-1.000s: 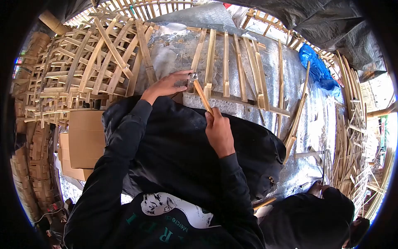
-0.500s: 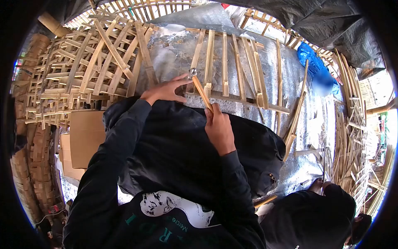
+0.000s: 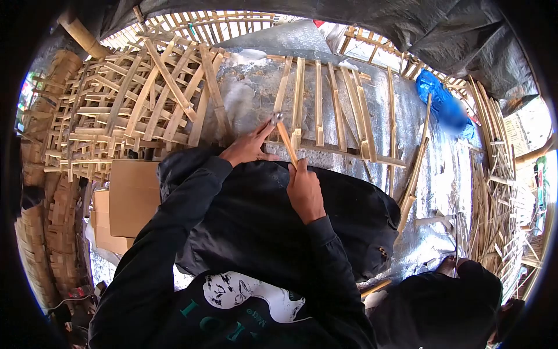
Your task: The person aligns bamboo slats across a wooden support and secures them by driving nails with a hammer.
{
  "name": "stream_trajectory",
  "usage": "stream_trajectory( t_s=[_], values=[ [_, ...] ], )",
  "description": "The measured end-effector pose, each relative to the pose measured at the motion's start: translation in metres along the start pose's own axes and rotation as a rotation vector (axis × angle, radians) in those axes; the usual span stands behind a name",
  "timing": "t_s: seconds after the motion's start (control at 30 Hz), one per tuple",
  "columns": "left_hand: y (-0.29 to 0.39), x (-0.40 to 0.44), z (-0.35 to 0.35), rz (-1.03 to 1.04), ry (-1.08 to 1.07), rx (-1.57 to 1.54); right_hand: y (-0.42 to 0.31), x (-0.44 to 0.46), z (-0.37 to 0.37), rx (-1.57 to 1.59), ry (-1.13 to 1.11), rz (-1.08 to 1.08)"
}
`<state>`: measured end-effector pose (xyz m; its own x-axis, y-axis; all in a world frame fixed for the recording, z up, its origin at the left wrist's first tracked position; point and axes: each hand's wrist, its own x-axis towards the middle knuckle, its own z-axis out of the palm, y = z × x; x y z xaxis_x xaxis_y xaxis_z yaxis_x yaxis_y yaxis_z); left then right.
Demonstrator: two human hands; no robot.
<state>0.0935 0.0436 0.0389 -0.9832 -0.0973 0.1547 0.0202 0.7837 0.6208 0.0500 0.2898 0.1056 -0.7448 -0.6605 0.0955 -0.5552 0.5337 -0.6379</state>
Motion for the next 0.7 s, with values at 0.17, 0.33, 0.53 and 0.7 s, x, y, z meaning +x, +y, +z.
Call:
stream_trajectory(
  t_s=[0.17, 0.33, 0.53, 0.7],
  values=[
    [-0.002, -0.001, -0.002, 0.008, -0.031, 0.026, -0.001, 0.002, -0.007, -0.002, 0.023, -0.064],
    [-0.001, -0.003, -0.002, 0.057, -0.008, 0.044, -0.005, 0.002, -0.003, 0.061, 0.082, -0.009],
    [-0.007, -0.002, 0.006, 0.023, 0.023, 0.123, 0.006, 0.004, -0.006, -0.012, 0.037, -0.126],
    [-0.004, -0.004, 0.004, 0.014, 0.02, 0.11, -0.005, 0.003, 0.0, 0.037, 0.057, -0.008]
  ],
)
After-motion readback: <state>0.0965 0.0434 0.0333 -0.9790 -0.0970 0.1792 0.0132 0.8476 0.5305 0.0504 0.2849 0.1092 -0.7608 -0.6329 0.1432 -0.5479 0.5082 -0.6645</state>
